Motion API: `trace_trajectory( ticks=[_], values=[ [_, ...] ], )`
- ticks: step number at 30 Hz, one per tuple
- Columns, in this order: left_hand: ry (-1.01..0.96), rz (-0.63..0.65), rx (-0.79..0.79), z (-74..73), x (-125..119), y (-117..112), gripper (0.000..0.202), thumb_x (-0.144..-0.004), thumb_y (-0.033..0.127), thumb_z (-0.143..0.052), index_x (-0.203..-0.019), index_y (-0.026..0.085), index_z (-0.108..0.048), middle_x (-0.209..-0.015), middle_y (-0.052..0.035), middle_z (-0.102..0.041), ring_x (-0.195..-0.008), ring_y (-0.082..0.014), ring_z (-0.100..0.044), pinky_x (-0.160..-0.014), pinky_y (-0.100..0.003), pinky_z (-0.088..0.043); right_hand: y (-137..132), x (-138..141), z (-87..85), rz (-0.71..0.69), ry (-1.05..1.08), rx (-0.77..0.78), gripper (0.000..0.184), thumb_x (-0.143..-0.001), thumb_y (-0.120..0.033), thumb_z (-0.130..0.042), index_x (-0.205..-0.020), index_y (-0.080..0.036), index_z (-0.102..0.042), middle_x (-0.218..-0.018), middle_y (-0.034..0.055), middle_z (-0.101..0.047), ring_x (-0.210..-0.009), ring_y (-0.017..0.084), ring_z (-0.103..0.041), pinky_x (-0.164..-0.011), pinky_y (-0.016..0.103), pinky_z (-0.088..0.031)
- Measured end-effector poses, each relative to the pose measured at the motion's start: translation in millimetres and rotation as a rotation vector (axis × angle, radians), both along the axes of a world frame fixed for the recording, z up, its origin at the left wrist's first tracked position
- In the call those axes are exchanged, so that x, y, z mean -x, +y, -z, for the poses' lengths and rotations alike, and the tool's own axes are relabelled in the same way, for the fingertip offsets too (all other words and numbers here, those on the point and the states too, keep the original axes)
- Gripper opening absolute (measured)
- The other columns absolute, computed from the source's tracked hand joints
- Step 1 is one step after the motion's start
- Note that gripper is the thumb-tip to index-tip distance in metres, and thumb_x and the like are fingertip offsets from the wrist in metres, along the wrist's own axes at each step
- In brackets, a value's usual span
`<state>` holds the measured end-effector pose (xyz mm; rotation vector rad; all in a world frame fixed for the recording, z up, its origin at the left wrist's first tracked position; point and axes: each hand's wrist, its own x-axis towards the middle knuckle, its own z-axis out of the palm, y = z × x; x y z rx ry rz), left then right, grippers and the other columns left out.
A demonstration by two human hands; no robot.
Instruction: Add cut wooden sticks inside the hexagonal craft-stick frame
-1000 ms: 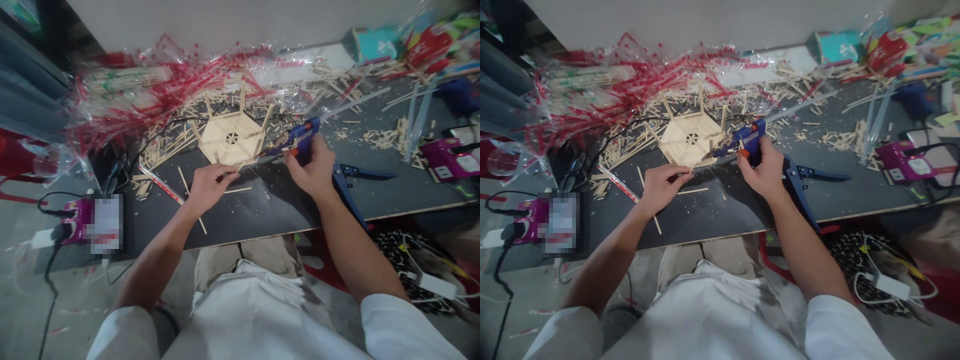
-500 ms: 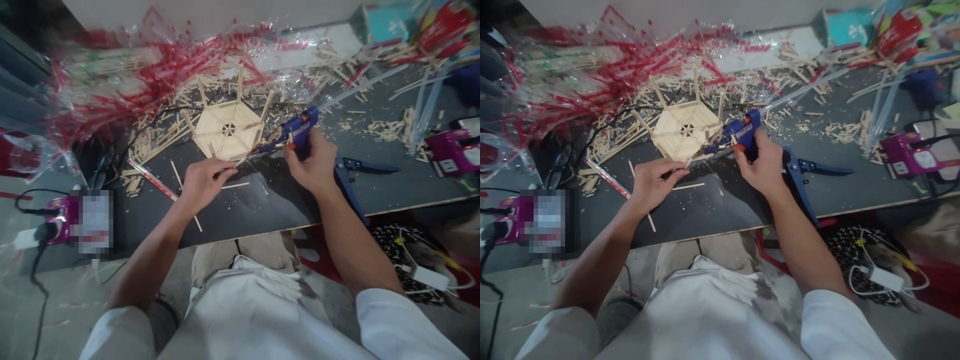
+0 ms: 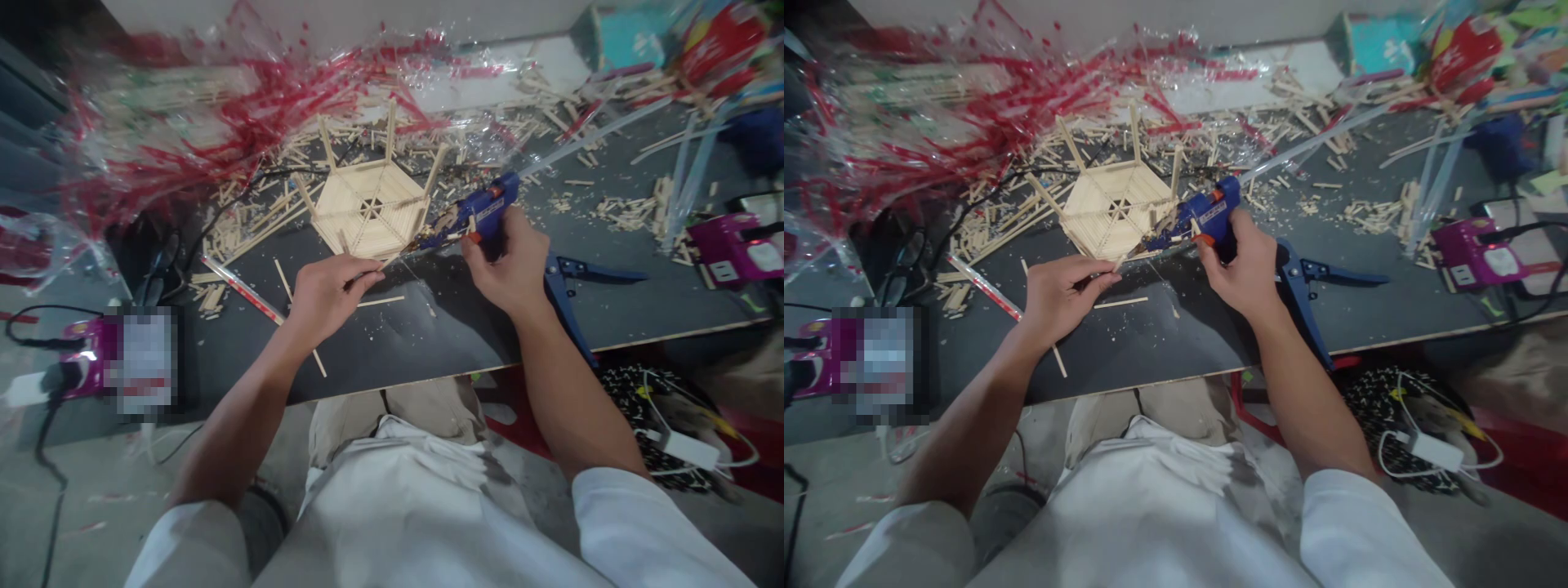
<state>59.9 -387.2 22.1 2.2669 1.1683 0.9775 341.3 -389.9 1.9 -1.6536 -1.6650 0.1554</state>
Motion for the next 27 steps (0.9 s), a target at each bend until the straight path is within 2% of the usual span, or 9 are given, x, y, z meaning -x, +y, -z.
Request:
trace_trajectory(
  ticks=[6, 20, 24, 27],
  values=[
    [0.022, 0.008, -0.034, 3.1, -2.0, 0.2, 0.017, -0.096, 0.031, -0.071, -0.101, 0.021, -0.084, -0.097, -0.0054, -0.082, -0.088, -0.0182, -0.078, -0.082, -0.025, -0.059, 0.9, -0.6, -0.2, 0.001, -0.045, -0.014, 0.03, -0.085, -0.056, -0.063, -0.089, -0.028, -0.052, -0.067, 0.0034, -0.059, -0.064, 0.026, -0.061, -0.066, 0.044, -0.052],
    [-0.067, 0.03, -0.066, 4.7, -5.2, -0.9, 0.01, -0.093, 0.025, -0.075, -0.098, 0.02, -0.084, -0.091, -0.0041, -0.082, -0.083, -0.0165, -0.079, -0.077, -0.022, -0.058, -0.3, -1.9, -0.4, -0.029, -0.004, 0.002, 0.029, -0.087, -0.056, -0.062, -0.095, -0.029, -0.054, -0.075, 0.0057, -0.062, -0.071, 0.028, -0.064, -0.071, 0.045, -0.053],
    [-0.176, 0.043, -0.07, 4.0, -8.3, -1.9, 0.011, -0.093, 0.018, -0.074, -0.096, 0.02, -0.084, -0.088, -0.0035, -0.082, -0.081, -0.0155, -0.078, -0.075, -0.021, -0.059, -1.4, -2.2, -1.4, -0.025, -0.011, -0.018, 0.03, -0.087, -0.056, -0.063, -0.097, -0.029, -0.055, -0.075, 0.0049, -0.062, -0.068, 0.026, -0.062, -0.069, 0.045, -0.053],
    [-0.305, 0.025, 0.014, 2.3, -10.0, -1.9, 0.007, -0.091, 0.022, -0.076, -0.092, 0.021, -0.084, -0.087, -0.004, -0.081, -0.078, -0.0149, -0.077, -0.07, -0.022, -0.059, -1.6, -1.6, 0.5, -0.017, 0.033, -0.044, 0.034, -0.086, -0.055, -0.065, -0.106, -0.028, -0.057, -0.083, 0.0064, -0.067, -0.07, 0.026, -0.064, -0.07, 0.046, -0.055]
  ],
)
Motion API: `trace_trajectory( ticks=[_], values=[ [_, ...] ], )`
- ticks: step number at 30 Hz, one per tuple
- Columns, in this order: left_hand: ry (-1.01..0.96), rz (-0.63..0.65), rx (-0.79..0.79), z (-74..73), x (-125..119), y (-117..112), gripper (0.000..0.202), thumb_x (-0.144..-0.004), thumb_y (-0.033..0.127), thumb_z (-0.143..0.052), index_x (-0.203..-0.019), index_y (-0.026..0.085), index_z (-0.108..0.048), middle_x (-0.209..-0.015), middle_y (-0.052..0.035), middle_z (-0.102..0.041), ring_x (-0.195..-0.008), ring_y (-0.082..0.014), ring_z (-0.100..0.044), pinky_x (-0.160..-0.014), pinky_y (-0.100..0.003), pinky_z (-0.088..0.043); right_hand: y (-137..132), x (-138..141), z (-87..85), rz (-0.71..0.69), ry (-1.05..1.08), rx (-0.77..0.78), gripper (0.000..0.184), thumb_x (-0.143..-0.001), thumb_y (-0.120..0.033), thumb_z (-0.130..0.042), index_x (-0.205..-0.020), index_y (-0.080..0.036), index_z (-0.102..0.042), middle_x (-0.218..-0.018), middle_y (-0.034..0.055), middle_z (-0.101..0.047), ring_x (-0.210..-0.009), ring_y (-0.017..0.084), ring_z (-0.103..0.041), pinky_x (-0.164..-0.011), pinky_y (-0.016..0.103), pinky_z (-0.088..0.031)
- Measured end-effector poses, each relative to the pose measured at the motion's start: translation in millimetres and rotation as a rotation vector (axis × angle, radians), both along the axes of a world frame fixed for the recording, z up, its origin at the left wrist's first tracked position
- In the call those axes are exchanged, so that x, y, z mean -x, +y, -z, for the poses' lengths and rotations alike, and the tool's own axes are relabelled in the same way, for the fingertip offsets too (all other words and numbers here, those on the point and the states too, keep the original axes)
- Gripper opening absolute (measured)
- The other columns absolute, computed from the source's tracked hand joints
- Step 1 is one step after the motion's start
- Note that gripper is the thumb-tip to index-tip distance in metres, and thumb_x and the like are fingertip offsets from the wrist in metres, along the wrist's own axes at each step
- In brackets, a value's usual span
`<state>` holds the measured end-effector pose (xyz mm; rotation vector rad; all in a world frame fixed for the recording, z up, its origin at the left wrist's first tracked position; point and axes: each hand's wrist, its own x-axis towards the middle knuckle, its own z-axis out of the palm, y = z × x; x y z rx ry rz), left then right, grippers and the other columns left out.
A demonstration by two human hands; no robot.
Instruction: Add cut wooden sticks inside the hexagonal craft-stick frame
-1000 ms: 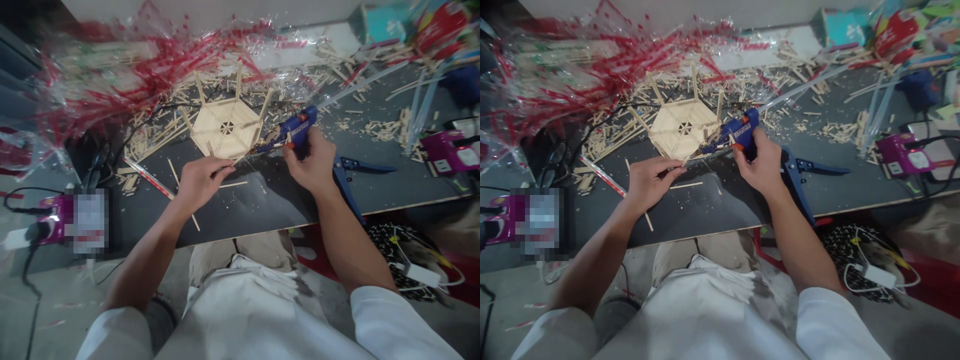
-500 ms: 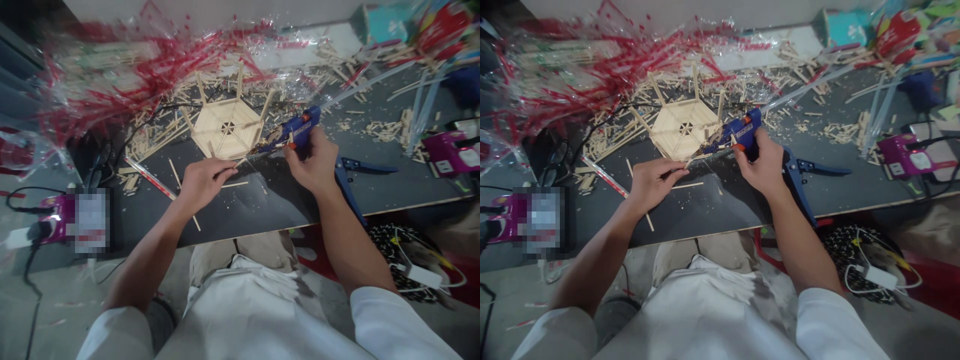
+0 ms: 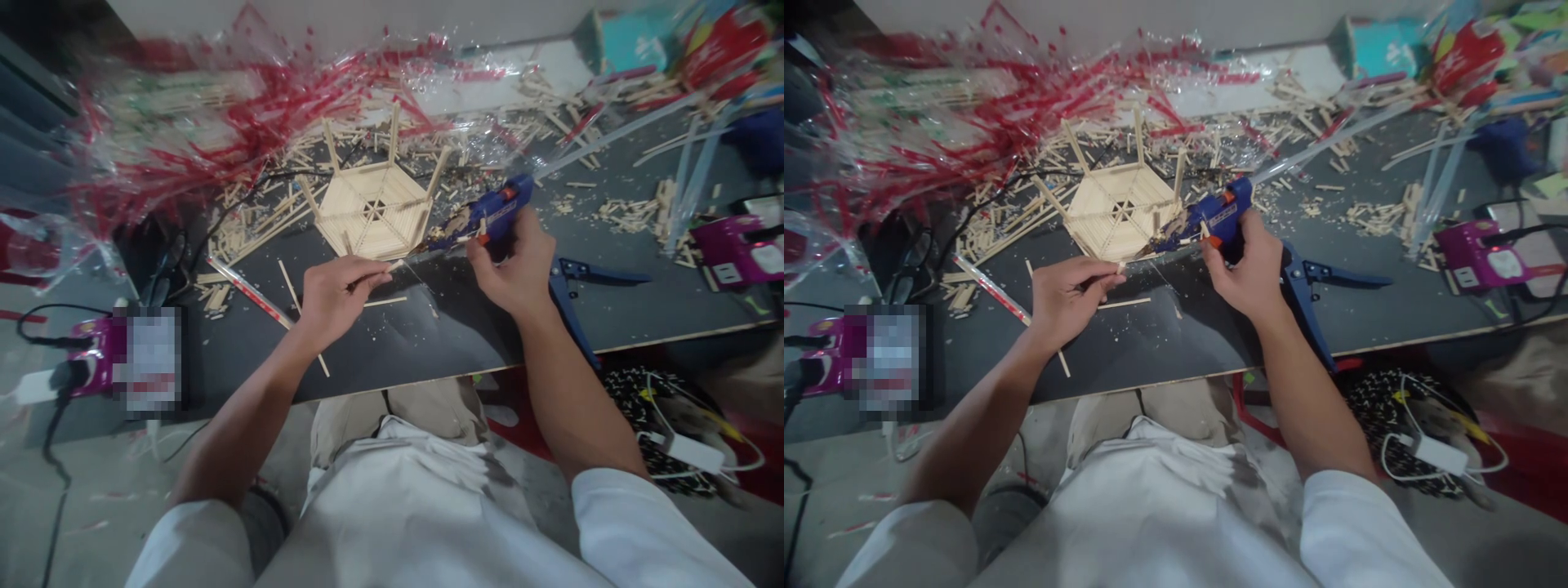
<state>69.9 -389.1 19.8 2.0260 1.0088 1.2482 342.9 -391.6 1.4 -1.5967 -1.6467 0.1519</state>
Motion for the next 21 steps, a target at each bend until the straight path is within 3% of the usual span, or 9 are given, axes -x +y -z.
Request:
trace_trajectory(
  ticks=[4, 8, 15, 21],
  values=[
    [-0.251, 0.027, 0.177, -2.3, -2.2, 0.4, 0.014, -0.084, 0.035, -0.084, -0.083, 0.021, -0.082, -0.091, -0.0051, -0.079, -0.061, -0.0108, -0.069, -0.052, -0.02, -0.055, 1.3, -0.1, 5.9, -0.034, 0.09, -0.033, 0.051, -0.08, -0.058, -0.072, -0.118, -0.027, -0.056, -0.098, 0.0095, -0.072, -0.08, 0.028, -0.07, -0.074, 0.048, -0.059],
    [-0.502, 0.014, 0.393, -4.9, -7.1, -0.6, 0.024, -0.08, 0.042, -0.087, -0.078, 0.02, -0.079, -0.087, -0.0045, -0.079, -0.042, -0.0054, -0.059, -0.038, -0.018, -0.045, 2.2, 0.4, 8.6, -0.085, 0.104, -0.03, 0.06, -0.074, -0.058, -0.077, -0.12, -0.027, -0.055, -0.099, 0.0092, -0.072, -0.082, 0.028, -0.07, -0.074, 0.048, -0.06],
    [-0.793, -0.066, 0.579, -15.0, -12.8, -0.6, 0.038, -0.063, 0.047, -0.097, -0.071, 0.019, -0.072, -0.078, 0.002, -0.077, -0.037, -0.0024, -0.054, -0.031, -0.013, -0.034, 0.5, 4.2, 4.3, -0.023, 0.008, -0.017, 0.035, -0.082, -0.051, -0.065, -0.106, -0.027, -0.056, -0.081, 0.0054, -0.068, -0.064, 0.024, -0.062, -0.065, 0.044, -0.054],
    [-0.805, -0.082, 0.67, -14.8, -10.8, 0.3, 0.043, -0.061, 0.051, -0.097, -0.075, 0.019, -0.072, -0.075, 0.0049, -0.074, -0.04, 0.0001, -0.052, -0.033, -0.011, -0.034, -1.2, 6.9, 0.7, -0.013, -0.049, 0.001, 0.03, -0.085, -0.053, -0.061, -0.101, -0.029, -0.055, -0.075, 0.0048, -0.066, -0.063, 0.025, -0.061, -0.066, 0.043, -0.053]
  ],
)
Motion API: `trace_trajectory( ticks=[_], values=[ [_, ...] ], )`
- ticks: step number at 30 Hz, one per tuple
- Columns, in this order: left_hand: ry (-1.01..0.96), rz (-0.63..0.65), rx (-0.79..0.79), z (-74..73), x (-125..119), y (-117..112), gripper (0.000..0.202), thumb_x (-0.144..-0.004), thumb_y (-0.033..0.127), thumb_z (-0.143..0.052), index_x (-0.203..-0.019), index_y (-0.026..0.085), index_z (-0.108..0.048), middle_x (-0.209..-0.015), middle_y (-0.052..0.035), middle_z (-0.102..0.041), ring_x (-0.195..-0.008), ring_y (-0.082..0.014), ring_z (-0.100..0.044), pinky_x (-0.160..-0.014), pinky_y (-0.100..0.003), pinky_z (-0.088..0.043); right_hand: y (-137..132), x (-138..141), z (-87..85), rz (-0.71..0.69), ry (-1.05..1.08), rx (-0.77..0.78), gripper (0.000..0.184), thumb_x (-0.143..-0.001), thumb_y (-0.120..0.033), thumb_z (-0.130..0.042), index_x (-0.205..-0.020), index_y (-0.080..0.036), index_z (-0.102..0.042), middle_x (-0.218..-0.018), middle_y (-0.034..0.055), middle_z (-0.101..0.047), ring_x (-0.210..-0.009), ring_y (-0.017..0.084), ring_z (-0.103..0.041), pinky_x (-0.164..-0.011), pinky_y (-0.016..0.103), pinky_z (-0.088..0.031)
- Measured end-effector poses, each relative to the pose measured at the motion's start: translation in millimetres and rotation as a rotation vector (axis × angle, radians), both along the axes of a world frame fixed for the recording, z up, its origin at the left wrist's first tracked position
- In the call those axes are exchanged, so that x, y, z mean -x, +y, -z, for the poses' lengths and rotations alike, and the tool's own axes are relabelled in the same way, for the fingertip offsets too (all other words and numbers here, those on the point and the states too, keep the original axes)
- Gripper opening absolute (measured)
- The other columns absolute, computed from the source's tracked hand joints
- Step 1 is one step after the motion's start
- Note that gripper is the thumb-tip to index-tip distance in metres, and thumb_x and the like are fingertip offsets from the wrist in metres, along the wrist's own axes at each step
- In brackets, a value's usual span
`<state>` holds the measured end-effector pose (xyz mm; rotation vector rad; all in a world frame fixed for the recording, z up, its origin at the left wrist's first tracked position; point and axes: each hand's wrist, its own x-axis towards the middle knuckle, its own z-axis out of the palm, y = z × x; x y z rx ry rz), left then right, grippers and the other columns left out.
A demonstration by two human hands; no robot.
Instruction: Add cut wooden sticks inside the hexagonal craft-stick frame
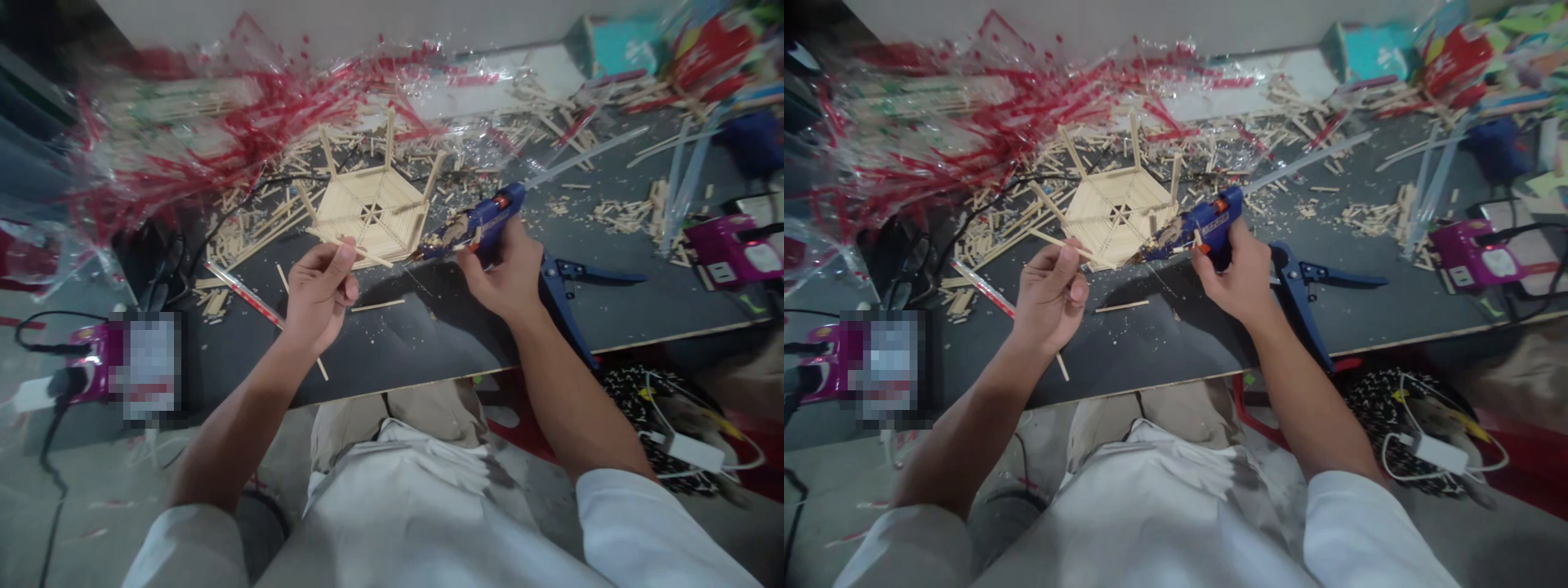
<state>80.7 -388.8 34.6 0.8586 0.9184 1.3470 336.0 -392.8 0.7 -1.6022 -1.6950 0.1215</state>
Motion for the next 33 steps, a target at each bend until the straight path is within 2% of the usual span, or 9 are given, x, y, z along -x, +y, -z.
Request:
trace_trajectory(
  ticks=[7, 17, 25, 30, 33],
  values=[
    [0.071, 0.017, -0.018, 7.6, 1.3, 0.8, 0.044, -0.068, 0.057, -0.092, -0.081, 0.02, -0.071, -0.081, 0.0029, -0.075, -0.043, 0.0001, -0.051, -0.034, -0.013, -0.032, 0.8, -0.2, 1.2, -0.006, -0.003, 0.024, 0.033, -0.086, -0.06, -0.059, -0.099, -0.03, -0.057, -0.071, 0.0045, -0.064, -0.063, 0.026, -0.062, -0.066, 0.043, -0.054],
    [0.049, 0.031, 0.008, 5.3, 2.3, 0.5, 0.044, -0.065, 0.055, -0.094, -0.079, 0.02, -0.072, -0.085, 0.0027, -0.075, -0.043, 0.0012, -0.05, -0.035, -0.012, -0.032, 1.8, -3.7, 5.1, -0.016, 0.051, 0.099, 0.033, -0.085, -0.051, -0.062, -0.108, -0.028, -0.058, -0.077, 0.0063, -0.064, -0.074, 0.03, -0.065, -0.075, 0.047, -0.053],
    [0.068, 0.031, -0.002, 4.0, 2.1, 0.8, 0.044, -0.063, 0.057, -0.095, -0.078, 0.021, -0.074, -0.089, 0.0002, -0.077, -0.042, 0.0015, -0.047, -0.036, -0.011, -0.034, 1.6, -1.7, 3.2, 0.018, 0.015, 0.02, 0.024, -0.085, -0.049, -0.063, -0.097, -0.029, -0.058, -0.068, 0.0019, -0.059, -0.06, 0.025, -0.059, -0.067, 0.044, -0.051],
    [0.096, 0.068, -0.025, 0.0, 1.7, -0.9, 0.04, -0.064, 0.053, -0.096, -0.077, 0.02, -0.076, -0.086, -0.0015, -0.079, -0.04, 0.0004, -0.047, -0.035, -0.012, -0.034, 2.5, -2.0, 4.6, 0.023, 0.058, -0.011, 0.033, -0.087, -0.056, -0.066, -0.105, -0.029, -0.059, -0.084, 0.0065, -0.071, -0.075, 0.028, -0.068, -0.074, 0.045, -0.056],
    [0.157, 0.091, -0.067, -2.1, 2.6, -2.5, 0.039, -0.066, 0.053, -0.094, -0.078, 0.02, -0.077, -0.094, -0.0049, -0.08, -0.039, -0.001, -0.049, -0.035, -0.015, -0.037, 8.2, -11.9, 10.2, -0.015, 0.129, -0.032, 0.042, -0.088, -0.06, -0.067, -0.114, -0.029, -0.057, -0.098, 0.0085, -0.073, -0.087, 0.03, -0.07, -0.08, 0.048, -0.056]
  ],
)
